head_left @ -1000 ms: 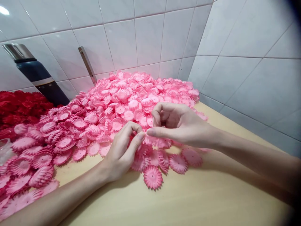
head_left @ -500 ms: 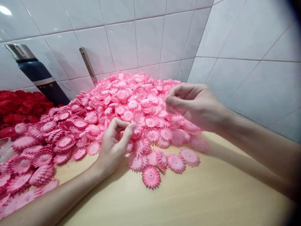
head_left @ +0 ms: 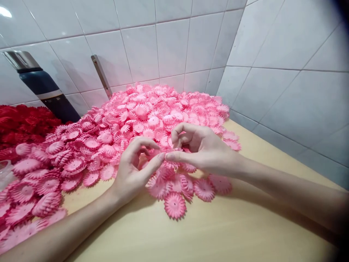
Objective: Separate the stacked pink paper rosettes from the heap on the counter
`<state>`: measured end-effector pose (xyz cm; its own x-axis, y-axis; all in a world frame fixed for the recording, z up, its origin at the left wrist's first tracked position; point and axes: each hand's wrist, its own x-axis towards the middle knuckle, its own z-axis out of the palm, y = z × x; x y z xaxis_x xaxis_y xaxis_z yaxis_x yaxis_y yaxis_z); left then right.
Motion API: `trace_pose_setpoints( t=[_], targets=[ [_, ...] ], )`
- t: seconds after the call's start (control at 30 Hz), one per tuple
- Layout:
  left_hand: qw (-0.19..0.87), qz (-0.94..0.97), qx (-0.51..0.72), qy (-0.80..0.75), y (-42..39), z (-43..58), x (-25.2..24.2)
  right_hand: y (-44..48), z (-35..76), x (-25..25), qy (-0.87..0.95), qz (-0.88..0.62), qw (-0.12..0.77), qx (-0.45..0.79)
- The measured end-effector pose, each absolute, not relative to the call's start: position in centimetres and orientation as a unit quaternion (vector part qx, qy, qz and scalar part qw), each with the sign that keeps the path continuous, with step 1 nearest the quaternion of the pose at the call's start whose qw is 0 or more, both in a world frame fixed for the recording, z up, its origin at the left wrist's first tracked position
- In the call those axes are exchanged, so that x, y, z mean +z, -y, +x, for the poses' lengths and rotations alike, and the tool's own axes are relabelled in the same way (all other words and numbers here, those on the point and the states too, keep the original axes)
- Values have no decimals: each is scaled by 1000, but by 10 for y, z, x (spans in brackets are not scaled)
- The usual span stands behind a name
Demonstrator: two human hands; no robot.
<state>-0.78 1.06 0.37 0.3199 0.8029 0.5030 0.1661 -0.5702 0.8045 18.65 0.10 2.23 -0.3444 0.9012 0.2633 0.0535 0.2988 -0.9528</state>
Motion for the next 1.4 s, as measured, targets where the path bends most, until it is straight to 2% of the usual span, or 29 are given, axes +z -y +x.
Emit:
trace_pose_setpoints(
  t=[0.2, 0.33, 0.53, 0.67, 0.8, 1.0, 1.07, 1.13, 1.2, 1.27, 1.33, 1.4],
  targets=[
    [322, 793, 425, -296, -9, -9, 8, 5, 181, 22, 677, -333, 446, 482],
    [302, 804, 413, -302, -10, -8, 5, 4, 180, 20, 705, -344, 455, 422],
    [327, 755, 439, -360, -14, -8, -3, -3, 185, 18, 717, -396, 496, 289],
    [334, 734, 463, -367, -14, -8, -5, -7, 190, 15, 693, -439, 511, 258],
    [330, 687, 538, -359, -15, -5, -5, -7, 192, 15, 696, -444, 509, 242],
    [240, 679, 562, -407, -16, -7, -4, -3, 193, 26, 747, -382, 521, 154],
    [222, 684, 558, -414, -17, -9, -4, -1, 195, 29, 800, -300, 478, 203],
    [212, 688, 558, -413, -16, -10, -5, 3, 195, 31, 845, -216, 382, 306],
    [209, 694, 556, -407, -16, -10, -5, 7, 193, 32, 866, -189, 270, 376],
    [213, 700, 551, -402, -15, -9, -4, 10, 190, 32, 878, -202, 202, 385],
    [219, 701, 549, -398, -14, -9, -3, 11, 188, 33, 874, -217, 182, 394],
    [226, 700, 553, -392, -12, -8, -2, 10, 189, 34, 849, -236, 208, 425]
  ],
)
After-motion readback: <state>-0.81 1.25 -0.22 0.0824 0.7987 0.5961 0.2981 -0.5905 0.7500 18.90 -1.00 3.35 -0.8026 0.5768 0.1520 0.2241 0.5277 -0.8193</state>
